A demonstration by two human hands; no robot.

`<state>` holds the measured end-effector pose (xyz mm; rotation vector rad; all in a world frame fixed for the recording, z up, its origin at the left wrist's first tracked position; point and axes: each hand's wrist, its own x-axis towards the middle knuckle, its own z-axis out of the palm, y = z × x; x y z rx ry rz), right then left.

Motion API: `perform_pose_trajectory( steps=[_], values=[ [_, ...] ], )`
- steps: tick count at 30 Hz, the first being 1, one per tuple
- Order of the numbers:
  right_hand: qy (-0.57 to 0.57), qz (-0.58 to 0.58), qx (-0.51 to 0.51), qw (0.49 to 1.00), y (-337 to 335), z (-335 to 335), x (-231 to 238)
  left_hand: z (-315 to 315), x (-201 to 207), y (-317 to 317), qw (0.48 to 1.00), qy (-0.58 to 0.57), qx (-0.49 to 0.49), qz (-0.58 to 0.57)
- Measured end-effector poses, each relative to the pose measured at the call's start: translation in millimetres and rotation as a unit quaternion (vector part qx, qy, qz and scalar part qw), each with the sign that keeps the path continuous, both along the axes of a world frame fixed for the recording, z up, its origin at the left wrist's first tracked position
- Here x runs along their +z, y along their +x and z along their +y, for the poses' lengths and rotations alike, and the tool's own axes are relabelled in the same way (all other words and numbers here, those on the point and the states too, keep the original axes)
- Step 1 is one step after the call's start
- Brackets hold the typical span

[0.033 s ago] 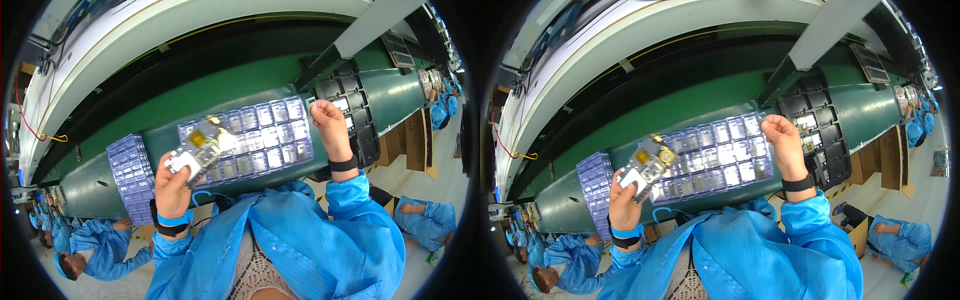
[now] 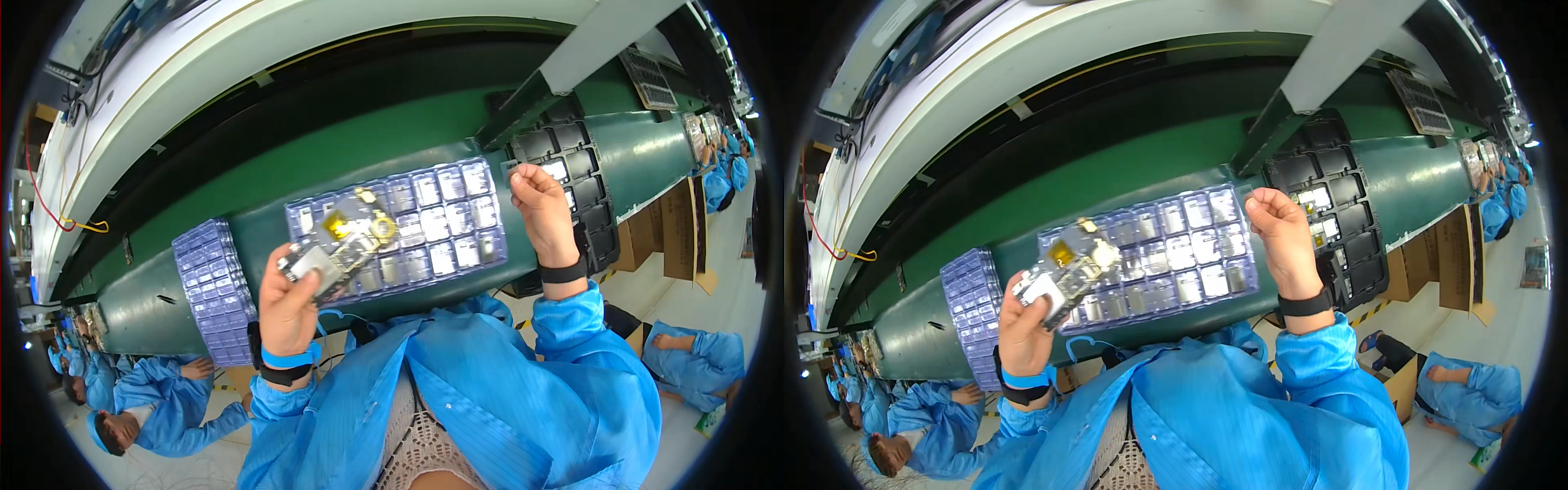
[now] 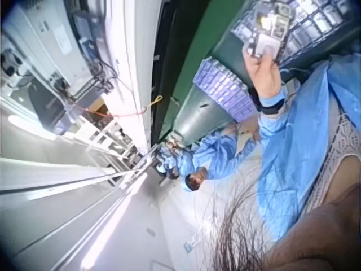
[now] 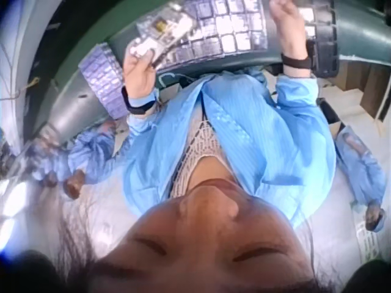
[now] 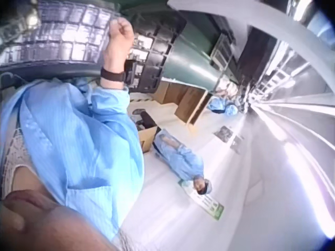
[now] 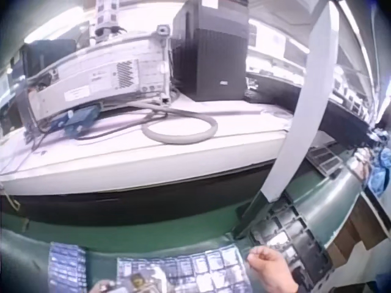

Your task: Assemble and inspect electronic components on a factory production line.

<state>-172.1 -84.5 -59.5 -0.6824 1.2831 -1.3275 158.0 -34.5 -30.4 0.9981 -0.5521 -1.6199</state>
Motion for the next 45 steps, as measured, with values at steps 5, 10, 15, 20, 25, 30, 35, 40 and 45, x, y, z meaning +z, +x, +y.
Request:
perform_pose_trajectory(
  steps=[5,10,15,20,25,30,35,40,45],
  values=[
    [-0.026,0.054,0.057,0.997,-5.4,19.1,52.9,-3.2,0.3,-89.6,0.992,-0.018,-0.107,-0.067],
    [-0.029,0.046,0.186,0.981,-16.0,39.5,81.9,4.1,8.8,-141.9,0.985,-0.024,-0.162,-0.046],
    [-0.046,0.060,0.173,0.982,-40.8,51.8,67.6,11.7,12.8,-165.4,0.984,-0.012,-0.174,-0.026],
    [-0.053,0.065,0.132,0.988,-58.7,60.7,67.4,18.9,20.9,-176.3,0.988,0.045,-0.146,0.028],
    [0.011,-0.073,0.181,0.981,-57.6,74.8,54.3,24.2,15.0,-197.6,0.997,0.012,-0.005,0.070],
    [-0.069,-0.106,0.133,0.983,-34.3,73.6,38.2,45.1,10.5,-205.7,0.995,0.012,-0.094,-0.040],
    [-0.183,0.114,0.305,0.928,-53.1,60.3,49.2,25.4,15.0,-180.8,0.972,0.038,-0.224,0.057],
    [-0.187,0.233,0.514,0.804,-58.5,59.9,49.4,-9.6,26.1,-171.4,0.897,0.021,-0.434,-0.084],
    [-0.222,0.262,0.224,0.912,-76.2,62.8,44.6,1.9,15.4,-183.6,0.931,0.018,-0.350,-0.104]
  ],
)
